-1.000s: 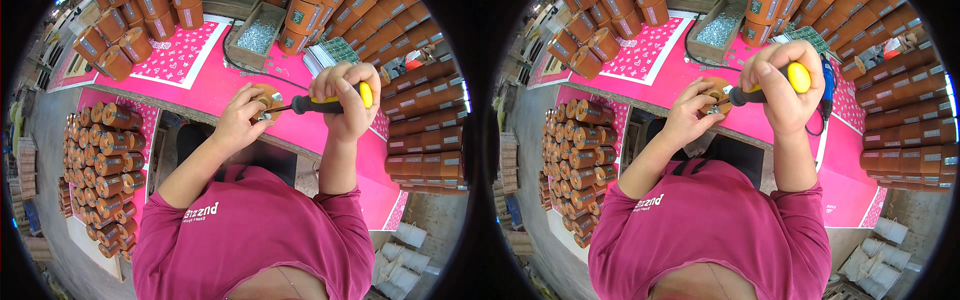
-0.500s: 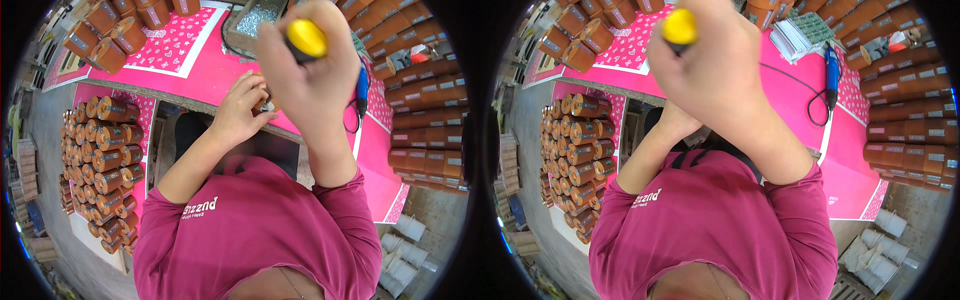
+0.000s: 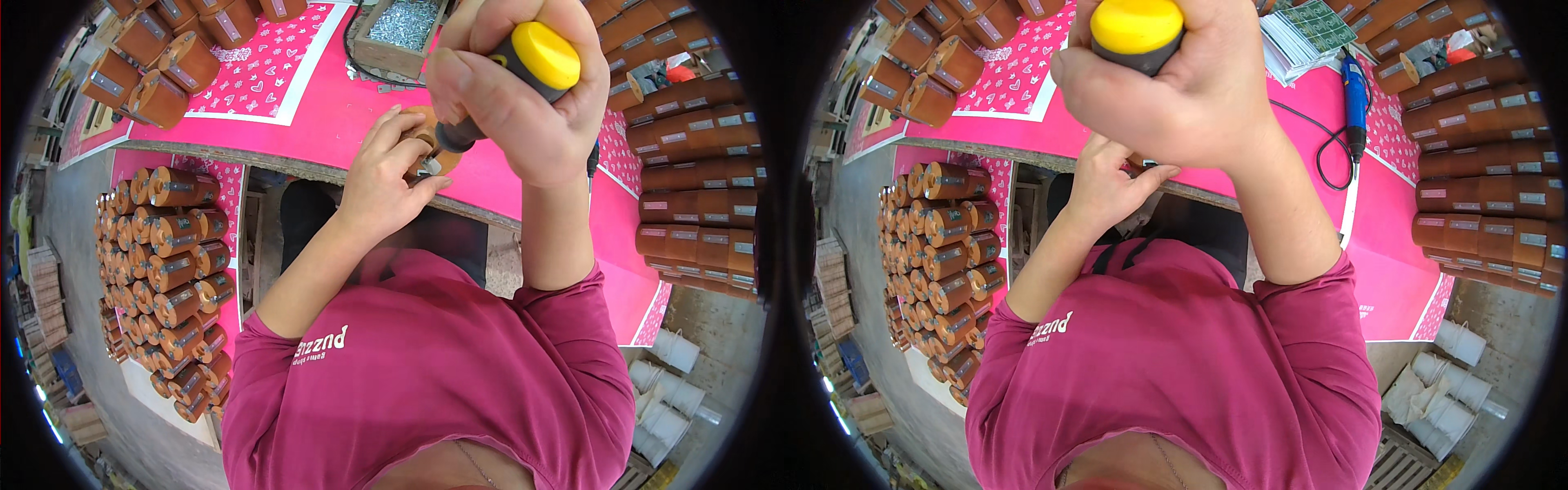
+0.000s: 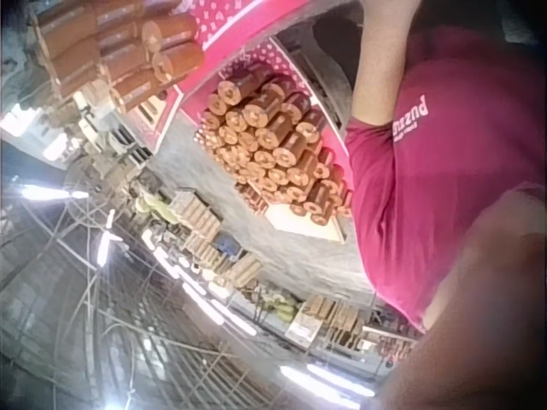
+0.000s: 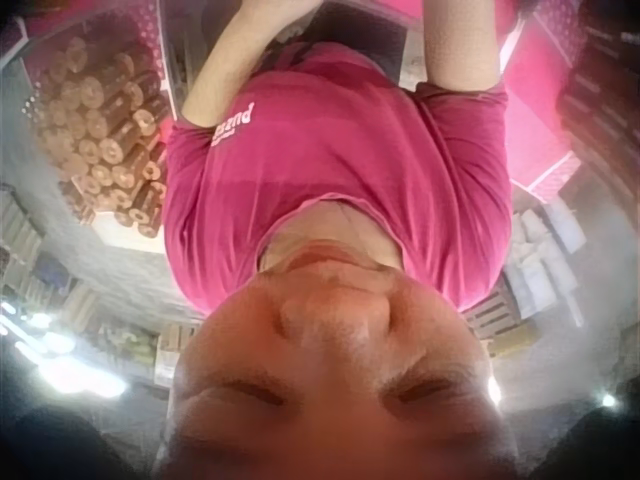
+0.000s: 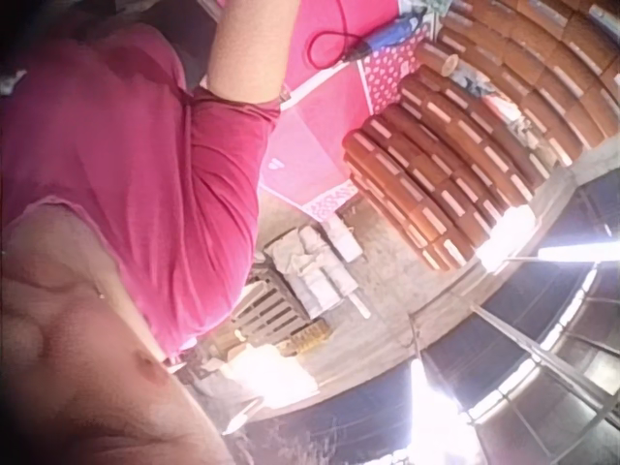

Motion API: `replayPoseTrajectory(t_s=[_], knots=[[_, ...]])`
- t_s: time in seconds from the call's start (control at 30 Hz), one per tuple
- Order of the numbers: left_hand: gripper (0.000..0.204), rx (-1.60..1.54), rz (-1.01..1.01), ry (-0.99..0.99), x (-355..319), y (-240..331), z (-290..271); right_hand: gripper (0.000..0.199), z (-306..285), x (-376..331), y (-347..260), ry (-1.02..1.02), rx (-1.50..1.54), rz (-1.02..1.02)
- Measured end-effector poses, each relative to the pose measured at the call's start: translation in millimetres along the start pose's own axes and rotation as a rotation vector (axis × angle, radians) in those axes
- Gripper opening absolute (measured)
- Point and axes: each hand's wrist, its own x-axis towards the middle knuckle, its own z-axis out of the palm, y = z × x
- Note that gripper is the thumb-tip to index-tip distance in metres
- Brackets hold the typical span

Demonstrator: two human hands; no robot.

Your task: Applying stickers and screwing metal components onto circular wooden parts.

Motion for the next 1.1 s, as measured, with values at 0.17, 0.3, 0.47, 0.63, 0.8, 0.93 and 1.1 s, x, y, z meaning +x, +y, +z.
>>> replayPoseTrajectory(t_s=[0.17, 0.3, 0.47, 0.63, 0.8, 0.93, 1.1], knots=[[0.032, 0.036, 0.061, 0.039, 4, 4, -2, 0.02, -6, -7, 26, -0.065, 0.685, 0.081], [0.032, 0.057, 0.088, 0.015, 6, 4, -3, 0.019, -1, 1, 68, -0.305, 1.247, -0.141], [0.036, 0.037, 0.043, -0.03, 6, 6, -10, 0.018, -10, 64, 78, -0.924, 0.66, -1.006], [0.041, 0.011, 0.055, -0.08, 8, 9, -13, 0.018, -5, 19, 51, -0.612, 0.842, -0.068], [0.045, 0.041, 0.091, -0.107, 6, 18, -13, 0.015, -12, 12, 40, -0.488, 0.703, -0.143], [0.032, 0.121, 0.201, -0.023, 1, 3, -5, 0.014, -41, -10, 34, -0.245, 0.878, -0.112], [0.025, 0.094, 0.289, -0.023, 4, -4, -5, 0.01, -76, -41, 27, -0.049, 0.831, -0.202]])
